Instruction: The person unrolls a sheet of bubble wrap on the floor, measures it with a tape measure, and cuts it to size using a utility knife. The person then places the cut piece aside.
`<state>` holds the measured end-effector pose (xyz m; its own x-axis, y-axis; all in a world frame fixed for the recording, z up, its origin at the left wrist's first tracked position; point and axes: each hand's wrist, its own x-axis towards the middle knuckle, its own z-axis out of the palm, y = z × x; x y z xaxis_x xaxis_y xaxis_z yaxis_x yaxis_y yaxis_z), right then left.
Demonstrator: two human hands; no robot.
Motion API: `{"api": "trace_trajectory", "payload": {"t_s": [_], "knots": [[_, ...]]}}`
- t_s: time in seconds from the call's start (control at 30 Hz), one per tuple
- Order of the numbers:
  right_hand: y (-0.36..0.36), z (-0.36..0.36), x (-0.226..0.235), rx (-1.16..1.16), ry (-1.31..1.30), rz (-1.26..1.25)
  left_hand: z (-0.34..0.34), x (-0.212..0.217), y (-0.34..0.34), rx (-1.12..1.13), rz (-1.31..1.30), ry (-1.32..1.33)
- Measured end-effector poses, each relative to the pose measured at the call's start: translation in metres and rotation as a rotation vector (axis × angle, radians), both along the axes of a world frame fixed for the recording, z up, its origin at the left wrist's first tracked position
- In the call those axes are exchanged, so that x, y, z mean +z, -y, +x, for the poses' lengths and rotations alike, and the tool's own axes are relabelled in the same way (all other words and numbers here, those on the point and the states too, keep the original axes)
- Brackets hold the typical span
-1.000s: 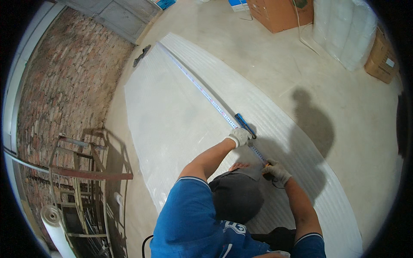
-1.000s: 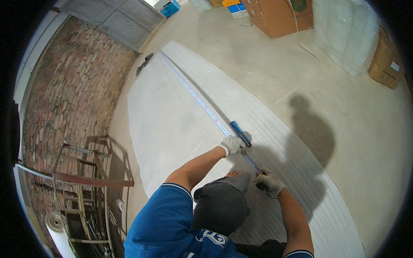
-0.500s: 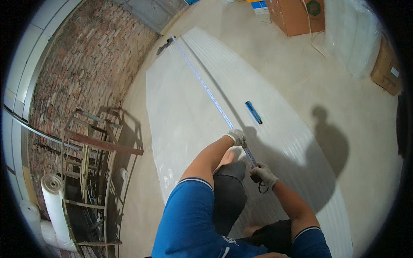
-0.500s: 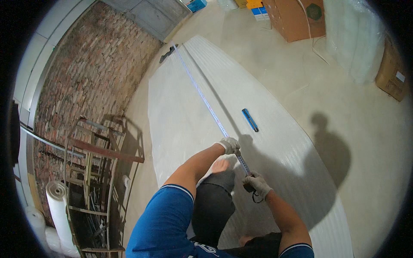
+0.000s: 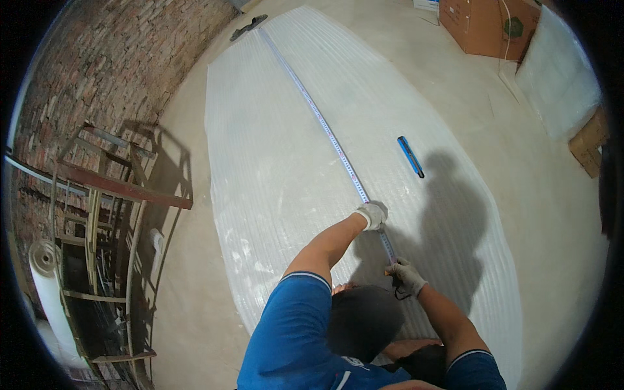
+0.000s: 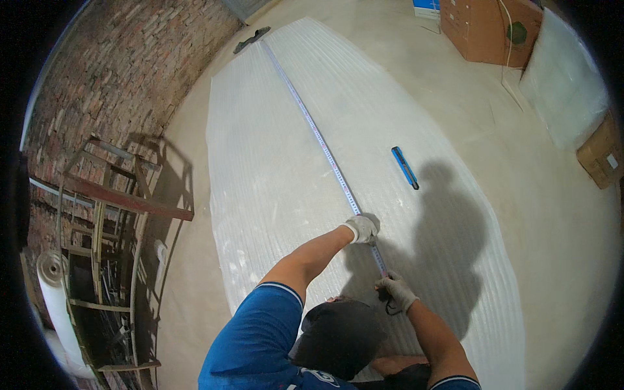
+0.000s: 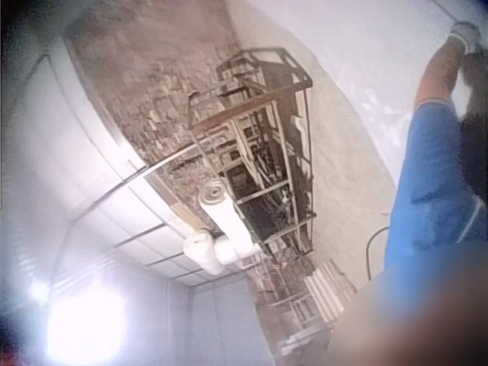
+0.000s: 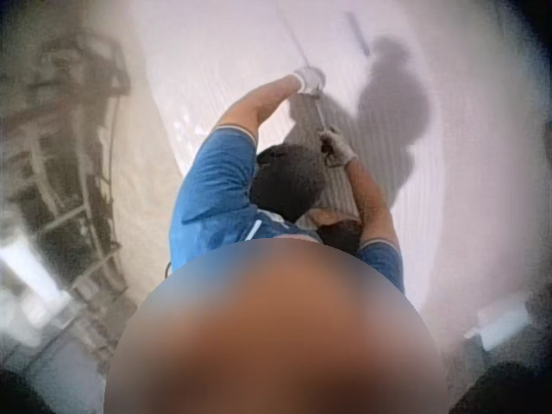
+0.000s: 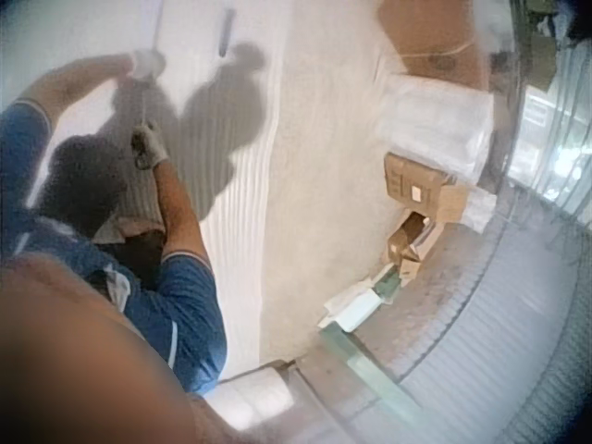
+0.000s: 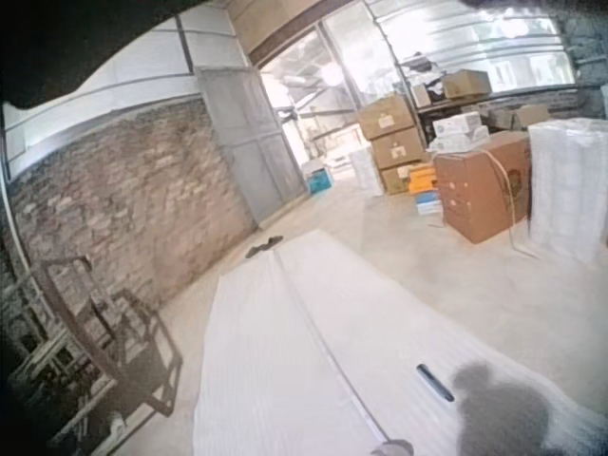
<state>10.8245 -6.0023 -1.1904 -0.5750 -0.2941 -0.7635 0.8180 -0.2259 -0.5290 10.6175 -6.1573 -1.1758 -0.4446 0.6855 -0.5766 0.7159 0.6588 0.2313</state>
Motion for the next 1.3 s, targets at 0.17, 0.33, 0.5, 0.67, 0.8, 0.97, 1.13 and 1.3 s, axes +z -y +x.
{"api": "trace_trajectory", "payload": {"t_s": [0.17,0.33,0.5,0.67,0.8,0.97,1.13,1.3], "knots": [[0.026,-0.003,-0.001,-0.004,-0.017,0.03,-0.003,-0.012,0.021,-0.023,-0.056,-0.074],[0.042,0.004,0.001,-0.021,0.076,0.121,-0.001,-0.005,0.038,0.002,0.002,-0.03],[0.042,0.0,-0.006,-0.026,0.105,-0.044,0.005,0.007,0.042,0.045,-0.073,0.012],[0.039,-0.004,-0.018,0.0,0.215,-0.086,0.002,0.011,0.043,0.003,-0.061,0.033],[0.049,0.015,-0.02,-0.057,0.194,-0.01,-0.001,0.015,0.042,-0.03,-0.107,0.026],[0.041,-0.007,-0.012,0.039,0.227,-0.043,-0.002,0.022,0.038,-0.015,-0.094,0.044],[0.033,-0.023,-0.008,0.013,0.201,-0.019,0.0,0.018,0.04,0.029,-0.11,0.078],[0.049,0.015,-0.017,-0.006,0.243,-0.028,0.0,0.013,0.042,0.045,-0.111,0.111]]}}
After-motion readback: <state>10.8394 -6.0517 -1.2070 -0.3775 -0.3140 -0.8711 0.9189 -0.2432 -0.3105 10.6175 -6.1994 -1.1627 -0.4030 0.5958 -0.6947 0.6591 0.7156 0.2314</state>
